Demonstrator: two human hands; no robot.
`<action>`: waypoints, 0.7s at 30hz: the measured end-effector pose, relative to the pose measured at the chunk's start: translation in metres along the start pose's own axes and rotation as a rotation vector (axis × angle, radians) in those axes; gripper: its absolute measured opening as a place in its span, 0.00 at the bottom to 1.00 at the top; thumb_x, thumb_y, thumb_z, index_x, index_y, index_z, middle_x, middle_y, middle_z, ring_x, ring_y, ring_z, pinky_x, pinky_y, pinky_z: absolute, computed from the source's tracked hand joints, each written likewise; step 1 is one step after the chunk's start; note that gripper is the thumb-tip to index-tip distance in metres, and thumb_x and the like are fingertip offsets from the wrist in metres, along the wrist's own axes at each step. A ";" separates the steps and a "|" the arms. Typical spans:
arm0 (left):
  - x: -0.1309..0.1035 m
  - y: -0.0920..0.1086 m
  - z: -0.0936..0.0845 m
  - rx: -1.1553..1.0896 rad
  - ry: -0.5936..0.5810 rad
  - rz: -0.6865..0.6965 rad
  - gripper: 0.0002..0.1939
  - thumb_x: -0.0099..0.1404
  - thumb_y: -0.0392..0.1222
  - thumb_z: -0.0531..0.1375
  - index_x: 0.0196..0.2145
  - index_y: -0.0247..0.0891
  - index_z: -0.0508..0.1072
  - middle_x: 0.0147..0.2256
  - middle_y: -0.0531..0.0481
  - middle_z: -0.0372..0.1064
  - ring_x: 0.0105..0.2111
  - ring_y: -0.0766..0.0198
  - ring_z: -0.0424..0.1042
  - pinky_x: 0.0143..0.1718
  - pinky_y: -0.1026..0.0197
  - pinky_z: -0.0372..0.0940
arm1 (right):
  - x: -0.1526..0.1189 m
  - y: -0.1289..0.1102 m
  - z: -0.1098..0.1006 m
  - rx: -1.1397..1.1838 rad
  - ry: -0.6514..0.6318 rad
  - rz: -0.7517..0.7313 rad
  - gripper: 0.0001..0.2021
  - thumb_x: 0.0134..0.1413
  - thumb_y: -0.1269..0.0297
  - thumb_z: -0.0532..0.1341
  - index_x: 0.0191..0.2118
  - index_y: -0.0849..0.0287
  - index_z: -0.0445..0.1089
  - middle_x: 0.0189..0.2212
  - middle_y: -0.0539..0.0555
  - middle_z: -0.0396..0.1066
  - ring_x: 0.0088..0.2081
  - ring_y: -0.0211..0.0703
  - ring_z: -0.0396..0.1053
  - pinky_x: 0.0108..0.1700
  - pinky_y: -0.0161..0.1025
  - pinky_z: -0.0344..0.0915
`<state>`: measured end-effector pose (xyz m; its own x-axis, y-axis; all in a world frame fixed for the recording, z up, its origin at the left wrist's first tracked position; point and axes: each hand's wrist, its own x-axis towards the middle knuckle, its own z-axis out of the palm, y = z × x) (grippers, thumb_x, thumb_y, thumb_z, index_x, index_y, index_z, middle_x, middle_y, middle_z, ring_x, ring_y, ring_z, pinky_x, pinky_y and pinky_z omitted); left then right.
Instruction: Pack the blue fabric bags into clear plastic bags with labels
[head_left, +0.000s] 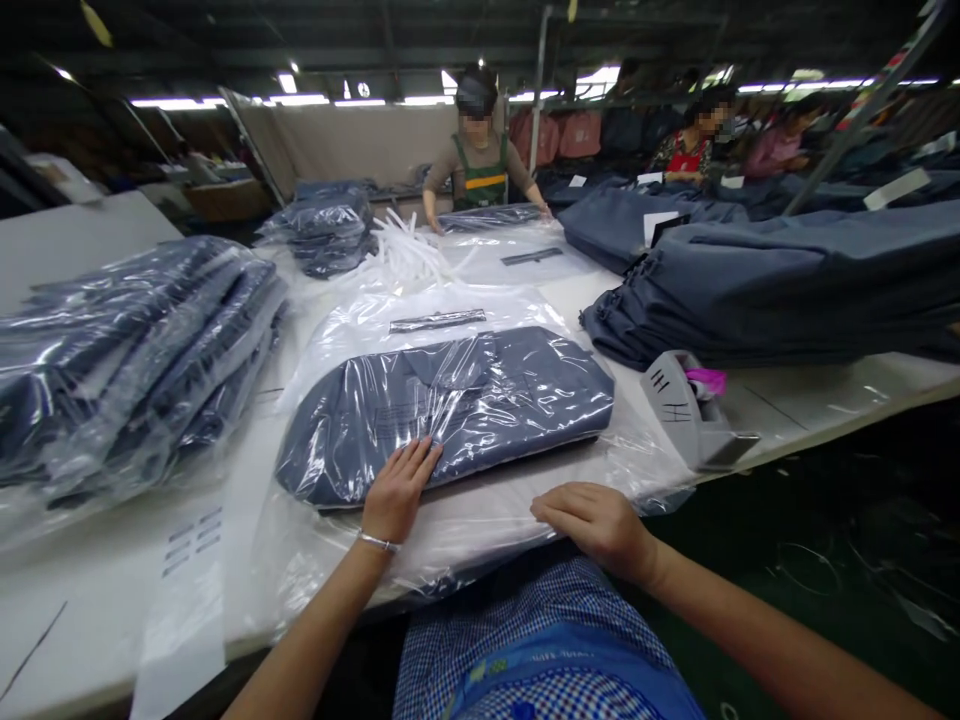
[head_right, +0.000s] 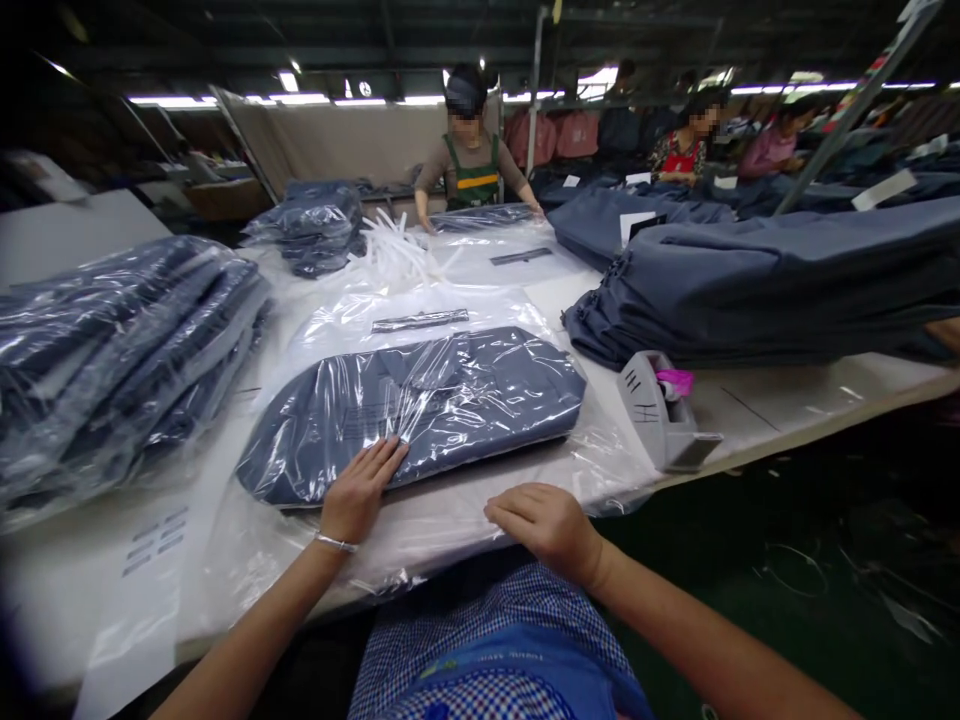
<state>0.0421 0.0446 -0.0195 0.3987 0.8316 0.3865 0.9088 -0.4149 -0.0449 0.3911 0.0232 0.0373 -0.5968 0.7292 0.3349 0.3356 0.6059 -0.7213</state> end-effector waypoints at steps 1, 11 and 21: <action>0.000 0.000 0.000 -0.001 -0.006 0.005 0.32 0.68 0.27 0.46 0.66 0.45 0.51 0.65 0.46 0.55 0.64 0.54 0.55 0.62 0.46 0.58 | 0.011 -0.001 -0.005 -0.004 0.015 -0.004 0.12 0.59 0.64 0.60 0.47 0.49 0.76 0.43 0.54 0.78 0.45 0.51 0.73 0.50 0.52 0.67; 0.008 0.000 -0.019 -0.129 -0.077 -0.025 0.36 0.57 0.21 0.50 0.62 0.42 0.62 0.57 0.40 0.63 0.58 0.53 0.63 0.60 0.45 0.62 | 0.146 0.069 0.003 -0.426 -0.065 0.060 0.10 0.62 0.65 0.56 0.38 0.53 0.76 0.35 0.55 0.74 0.37 0.44 0.69 0.40 0.37 0.59; -0.033 0.036 -0.065 -0.172 0.016 -0.160 0.25 0.66 0.41 0.57 0.60 0.43 0.62 0.59 0.42 0.63 0.59 0.52 0.61 0.62 0.43 0.58 | 0.144 0.094 0.013 -0.410 -0.066 -0.001 0.12 0.62 0.59 0.54 0.34 0.56 0.72 0.31 0.52 0.71 0.31 0.40 0.66 0.36 0.35 0.56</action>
<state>0.0537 -0.0218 0.0263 0.2477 0.8865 0.3907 0.9255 -0.3358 0.1752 0.3275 0.1808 0.0094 -0.6387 0.7143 0.2861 0.5894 0.6931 -0.4150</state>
